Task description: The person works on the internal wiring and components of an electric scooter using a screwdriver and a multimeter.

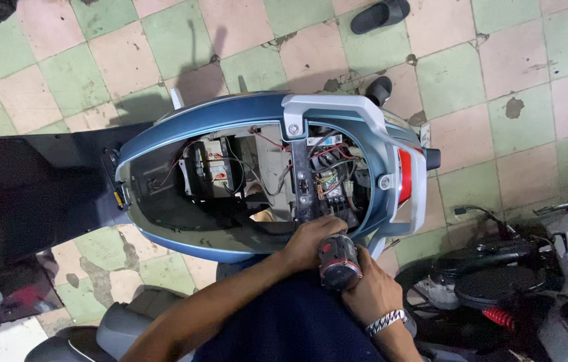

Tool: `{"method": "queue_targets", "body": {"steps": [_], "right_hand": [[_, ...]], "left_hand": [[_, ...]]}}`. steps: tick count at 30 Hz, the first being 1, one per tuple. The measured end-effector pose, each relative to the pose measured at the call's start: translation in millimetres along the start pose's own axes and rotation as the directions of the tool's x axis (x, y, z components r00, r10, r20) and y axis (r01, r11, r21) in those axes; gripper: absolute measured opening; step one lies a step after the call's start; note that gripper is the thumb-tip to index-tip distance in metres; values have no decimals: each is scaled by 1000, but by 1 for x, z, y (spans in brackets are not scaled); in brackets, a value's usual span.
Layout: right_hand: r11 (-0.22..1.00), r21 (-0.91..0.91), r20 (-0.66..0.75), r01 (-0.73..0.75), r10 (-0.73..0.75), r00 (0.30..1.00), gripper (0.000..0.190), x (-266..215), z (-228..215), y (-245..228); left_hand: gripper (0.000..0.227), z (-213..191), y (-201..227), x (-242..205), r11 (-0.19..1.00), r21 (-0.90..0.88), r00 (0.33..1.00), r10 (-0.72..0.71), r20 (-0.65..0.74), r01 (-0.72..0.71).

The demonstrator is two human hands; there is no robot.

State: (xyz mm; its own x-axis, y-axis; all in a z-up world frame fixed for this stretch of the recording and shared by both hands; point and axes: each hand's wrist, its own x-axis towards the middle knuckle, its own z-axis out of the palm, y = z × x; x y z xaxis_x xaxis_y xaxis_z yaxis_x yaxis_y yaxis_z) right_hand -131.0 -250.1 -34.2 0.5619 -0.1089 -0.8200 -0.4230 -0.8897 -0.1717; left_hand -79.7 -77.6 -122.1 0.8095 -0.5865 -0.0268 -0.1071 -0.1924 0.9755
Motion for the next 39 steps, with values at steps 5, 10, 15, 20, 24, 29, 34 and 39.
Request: {"method": "queue_targets", "body": {"steps": [5, 10, 15, 20, 24, 29, 34, 39], "right_hand": [[1000, 15, 6, -2, 2, 1000, 79, 0, -2, -3], [997, -76, 25, 15, -14, 1000, 92, 2, -9, -15], [992, 84, 31, 95, -98, 995, 109, 10, -6, -30], [994, 104, 121, 35, -47, 991, 95, 20, 7, -34], [987, 94, 49, 133, -138, 989, 79, 23, 10, -16], [984, 148, 65, 99, -110, 992, 92, 22, 5, -23], [987, 158, 128, 10, -30, 991, 91, 13, -9, -38], [997, 76, 138, -4, -7, 990, 95, 9, -16, -40]], "left_hand": [[43, -1, -2, -1, 1000, 0, 1000, -21, 20, 21], [64, -13, 9, -3, 994, 108, 1000, -28, 8, 27], [34, -35, 56, -25, 818, -531, 873, -409, -266, 222], [12, -24, 92, 9, 981, -63, 919, -196, -343, 186], [11, -23, 102, 27, 988, 40, 935, -131, -328, 152], [10, -29, 106, 33, 988, 27, 934, -136, -331, 153], [7, -29, 105, 23, 989, -3, 929, -137, -343, 145], [22, -27, 61, 2, 814, -549, 864, -405, -299, 191]]}}
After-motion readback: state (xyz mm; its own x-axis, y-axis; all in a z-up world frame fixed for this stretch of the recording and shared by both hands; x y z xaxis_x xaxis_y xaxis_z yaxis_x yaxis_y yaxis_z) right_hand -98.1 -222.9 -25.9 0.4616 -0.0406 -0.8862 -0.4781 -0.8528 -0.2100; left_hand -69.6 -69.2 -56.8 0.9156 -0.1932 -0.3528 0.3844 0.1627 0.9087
